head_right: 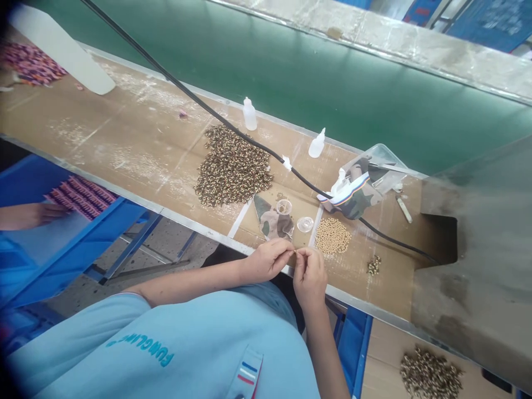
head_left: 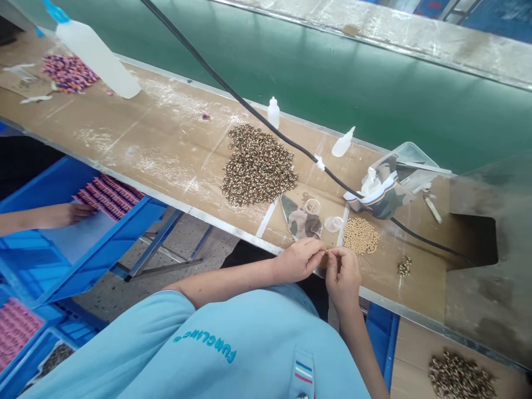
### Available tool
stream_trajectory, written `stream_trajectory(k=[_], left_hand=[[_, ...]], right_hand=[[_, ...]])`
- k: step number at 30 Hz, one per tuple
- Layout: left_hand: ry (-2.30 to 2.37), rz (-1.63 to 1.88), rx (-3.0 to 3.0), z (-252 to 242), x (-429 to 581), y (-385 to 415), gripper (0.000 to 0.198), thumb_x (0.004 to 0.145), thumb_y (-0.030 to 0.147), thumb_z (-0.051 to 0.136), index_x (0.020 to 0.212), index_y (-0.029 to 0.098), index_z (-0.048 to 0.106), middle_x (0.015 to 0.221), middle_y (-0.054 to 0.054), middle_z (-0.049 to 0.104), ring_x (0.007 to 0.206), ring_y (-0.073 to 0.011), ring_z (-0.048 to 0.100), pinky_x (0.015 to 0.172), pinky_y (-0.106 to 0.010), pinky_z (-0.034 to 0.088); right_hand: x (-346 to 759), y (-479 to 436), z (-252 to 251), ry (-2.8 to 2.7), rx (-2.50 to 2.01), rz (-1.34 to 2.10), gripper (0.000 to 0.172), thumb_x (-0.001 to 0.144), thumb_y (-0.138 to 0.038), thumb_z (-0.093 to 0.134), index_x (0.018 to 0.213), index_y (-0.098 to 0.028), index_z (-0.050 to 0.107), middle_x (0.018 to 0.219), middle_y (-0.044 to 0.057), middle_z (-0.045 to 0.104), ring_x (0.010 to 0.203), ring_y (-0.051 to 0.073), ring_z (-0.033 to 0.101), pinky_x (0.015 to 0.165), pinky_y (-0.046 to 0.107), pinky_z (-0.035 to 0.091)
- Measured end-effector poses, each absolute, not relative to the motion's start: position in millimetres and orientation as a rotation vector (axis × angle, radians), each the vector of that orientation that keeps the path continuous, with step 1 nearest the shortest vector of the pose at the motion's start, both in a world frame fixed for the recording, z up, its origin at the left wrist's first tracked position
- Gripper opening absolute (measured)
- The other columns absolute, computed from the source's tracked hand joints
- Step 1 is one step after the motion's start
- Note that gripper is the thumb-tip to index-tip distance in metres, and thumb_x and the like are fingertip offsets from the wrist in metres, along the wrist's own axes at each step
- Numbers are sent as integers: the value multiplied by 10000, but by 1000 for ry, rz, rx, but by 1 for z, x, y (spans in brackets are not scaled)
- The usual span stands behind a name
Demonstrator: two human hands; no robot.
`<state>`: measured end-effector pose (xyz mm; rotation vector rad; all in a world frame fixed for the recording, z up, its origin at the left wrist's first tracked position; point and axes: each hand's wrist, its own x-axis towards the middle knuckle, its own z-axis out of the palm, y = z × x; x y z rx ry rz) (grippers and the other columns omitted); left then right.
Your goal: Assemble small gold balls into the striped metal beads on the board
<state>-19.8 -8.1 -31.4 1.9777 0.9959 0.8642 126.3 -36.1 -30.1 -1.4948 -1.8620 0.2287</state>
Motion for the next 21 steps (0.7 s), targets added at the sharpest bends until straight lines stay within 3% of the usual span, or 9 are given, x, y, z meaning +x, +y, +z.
stream_trajectory(k=[21], left_hand=[[1004,907,2075,-33,-19,-8,210,905,215,332,779,162,492,754,-68,574,742,-150,532,723,-255,463]], right_hand=[[126,-38,-32,-1859,-1460,244,93,925,-245,435,873,-212,505,784,18,576,726,152,540,638,278,396]])
